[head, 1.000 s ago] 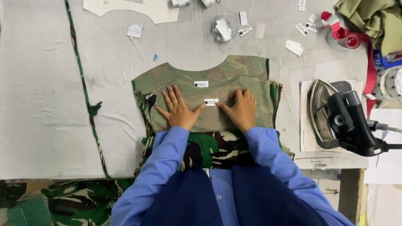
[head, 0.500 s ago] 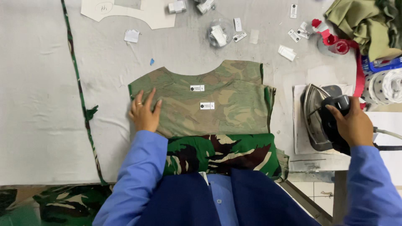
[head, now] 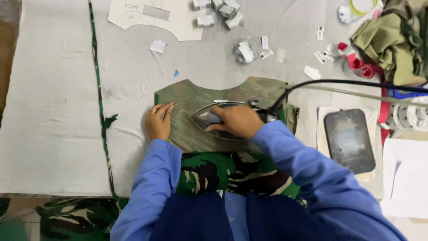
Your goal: The person irons a camouflage-patterned fabric on a white-covered table. They repeatedly pick up small white labels from a pile, place them on the fabric, and press them with a steam iron. The person smooths the fabric with their hands between ironing passes.
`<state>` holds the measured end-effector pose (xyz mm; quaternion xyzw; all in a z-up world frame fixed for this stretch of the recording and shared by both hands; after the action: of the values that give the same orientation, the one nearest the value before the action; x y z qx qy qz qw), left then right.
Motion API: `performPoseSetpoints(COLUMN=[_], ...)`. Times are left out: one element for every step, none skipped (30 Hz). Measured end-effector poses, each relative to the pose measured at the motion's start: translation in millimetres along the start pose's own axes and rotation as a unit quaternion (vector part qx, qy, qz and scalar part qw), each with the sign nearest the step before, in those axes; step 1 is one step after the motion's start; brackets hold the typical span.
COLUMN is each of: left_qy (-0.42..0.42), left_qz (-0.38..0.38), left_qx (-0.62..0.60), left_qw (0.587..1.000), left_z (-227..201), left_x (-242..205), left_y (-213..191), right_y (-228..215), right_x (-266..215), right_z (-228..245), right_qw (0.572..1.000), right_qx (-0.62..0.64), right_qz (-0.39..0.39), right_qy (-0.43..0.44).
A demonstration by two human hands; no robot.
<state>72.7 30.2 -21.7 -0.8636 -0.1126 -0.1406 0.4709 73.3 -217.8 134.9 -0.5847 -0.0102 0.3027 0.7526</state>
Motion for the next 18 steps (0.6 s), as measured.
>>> performPoseSetpoints(left_qy=[-0.006, -0.010, -0.011, -0.015, -0.015, -0.016, -0.014, -0.022, -0.030, -0.028, -0.023, -0.018, -0.014, -0.014, -0.017, -0.016, -0.044, -0.072], left_qz=[-0.007, -0.011, -0.010, -0.012, -0.006, -0.001, 0.001, 0.000, -0.003, -0.003, -0.008, -0.013, -0.017, -0.015, -0.010, -0.011, 0.018, 0.046], left_qx=[0.001, 0.000, -0.003, -0.002, -0.005, -0.007, -0.010, -0.004, 0.002, 0.000, 0.000, 0.000, -0.002, 0.006, 0.015, 0.013, 0.018, 0.023], left_qw=[1.000, 1.000, 1.000, 1.000, 1.000, 1.000, 1.000, 1.000, 1.000, 1.000, 1.000, 1.000, 1.000, 1.000, 1.000, 1.000, 0.999, 0.996], left_z=[0.7, 1.0, 2.1, 0.8, -2.1, -6.0, -7.3, -7.5, -8.0, -8.8, -9.7, -11.0, -10.9, -10.5, -9.1, -10.4, -6.4, -2.6], left_x=[0.5, 1.0, 0.6, -0.5, 0.0, 0.3, 0.2, -0.6, -1.3, 1.1, 2.3, 3.6, 5.6, 7.2, 2.8, 2.8, 4.4, 5.3], left_y=[-1.5, -2.1, -1.8, -5.0, -6.2, -6.8, -6.6, -6.8, -7.2, -6.8, -8.1, -9.8, -8.7, -7.4, -8.0, -7.7, -3.8, -0.9], right_y=[-0.1, 0.3, 3.0, 0.9, -0.1, -1.0, -4.2, -5.2, -7.0, -2.3, 0.0, 2.5, 8.7, 12.5, 20.0, 34.1, 47.1, 60.3], right_x=[5.0, 9.1, 12.1, 4.6, -2.7, -11.2, -27.5, -45.2, -65.7, -84.3, -109.8, -138.4, -159.5, -186.7, -217.4, -232.0, -248.6, -266.1], right_z=[7.5, 17.8, 28.2, 17.4, -2.1, -22.5, -43.5, -79.3, -114.9, -147.7, -191.4, -233.6, -262.5, -297.3, -329.0, -358.0, -387.1, -415.4], right_qw=[1.000, 0.999, 0.998, 0.998, 1.000, 0.999, 0.999, 0.990, 0.972, 0.971, 0.948, 0.916, 0.916, 0.894, 0.868, 0.868, 0.859, 0.850], right_qx=[-0.006, -0.006, -0.004, -0.006, 0.001, 0.009, 0.009, 0.015, 0.021, 0.020, 0.046, 0.071, 0.070, 0.071, 0.072, 0.072, 0.082, 0.092], right_qz=[0.001, 0.003, 0.007, 0.009, 0.023, 0.036, 0.036, 0.047, 0.056, 0.055, 0.024, -0.009, -0.015, -0.041, -0.062, -0.063, -0.088, -0.112], right_qy=[-0.007, -0.033, -0.055, -0.058, -0.013, 0.033, 0.037, 0.134, 0.229, 0.231, 0.314, 0.394, 0.395, 0.441, 0.487, 0.488, 0.497, 0.506])
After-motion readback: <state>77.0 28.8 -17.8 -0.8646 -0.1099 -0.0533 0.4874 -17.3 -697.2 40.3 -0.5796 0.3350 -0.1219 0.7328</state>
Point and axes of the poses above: each hand's wrist, its own x-axis towards the middle knuckle, its own y-axis out of the palm, z = x × y, the point moved 8 cm from there along x, towards the middle knuckle, and after that the axes turned 8 degrees about y, right-handed, at the moved point
